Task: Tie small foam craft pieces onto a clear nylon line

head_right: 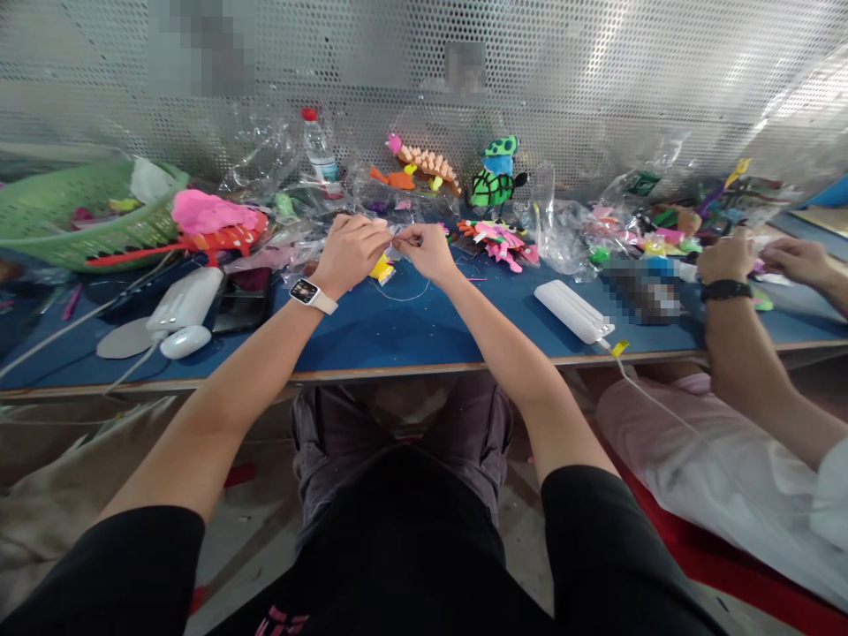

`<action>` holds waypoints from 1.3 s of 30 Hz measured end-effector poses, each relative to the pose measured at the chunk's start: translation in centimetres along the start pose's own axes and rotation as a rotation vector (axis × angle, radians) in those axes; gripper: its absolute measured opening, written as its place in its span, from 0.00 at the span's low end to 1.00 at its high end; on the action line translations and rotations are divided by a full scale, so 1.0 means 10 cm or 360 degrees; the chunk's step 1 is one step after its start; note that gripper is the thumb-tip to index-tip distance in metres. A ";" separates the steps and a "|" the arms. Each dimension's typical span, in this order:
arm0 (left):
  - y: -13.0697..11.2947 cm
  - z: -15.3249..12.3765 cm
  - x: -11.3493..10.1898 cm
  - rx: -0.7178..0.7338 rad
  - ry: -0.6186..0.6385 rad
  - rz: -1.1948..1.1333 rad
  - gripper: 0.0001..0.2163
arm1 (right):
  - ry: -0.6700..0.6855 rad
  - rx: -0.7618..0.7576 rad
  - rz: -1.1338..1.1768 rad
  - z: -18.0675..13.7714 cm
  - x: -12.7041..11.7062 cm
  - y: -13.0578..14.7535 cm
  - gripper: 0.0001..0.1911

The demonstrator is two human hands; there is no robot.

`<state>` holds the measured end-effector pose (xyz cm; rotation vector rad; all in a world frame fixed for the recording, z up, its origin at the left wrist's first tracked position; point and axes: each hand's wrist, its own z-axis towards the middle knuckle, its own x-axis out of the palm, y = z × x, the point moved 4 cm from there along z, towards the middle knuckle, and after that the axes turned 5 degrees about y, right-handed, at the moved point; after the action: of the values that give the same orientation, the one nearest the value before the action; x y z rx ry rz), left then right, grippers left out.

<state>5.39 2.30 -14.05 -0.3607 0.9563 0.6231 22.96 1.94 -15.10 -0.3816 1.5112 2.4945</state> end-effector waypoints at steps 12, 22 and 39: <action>0.23 0.00 0.19 -0.0309 0.0047 -0.1289 0.16 | 0.0233 -0.0197 -0.0206 0.00 -0.11 0.15 0.09; 0.08 -0.02 0.07 -0.0205 -0.0106 -0.0378 0.05 | 0.0052 0.0239 0.0319 0.01 0.05 -0.07 0.19; 0.21 -0.04 0.17 -0.0543 0.0001 -0.1466 0.15 | 0.0054 -0.0113 0.0178 -0.02 0.00 0.06 0.09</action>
<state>4.53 4.29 -15.74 -1.0271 0.5813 -0.0706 22.81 1.52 -14.67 -0.3618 1.4988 2.6469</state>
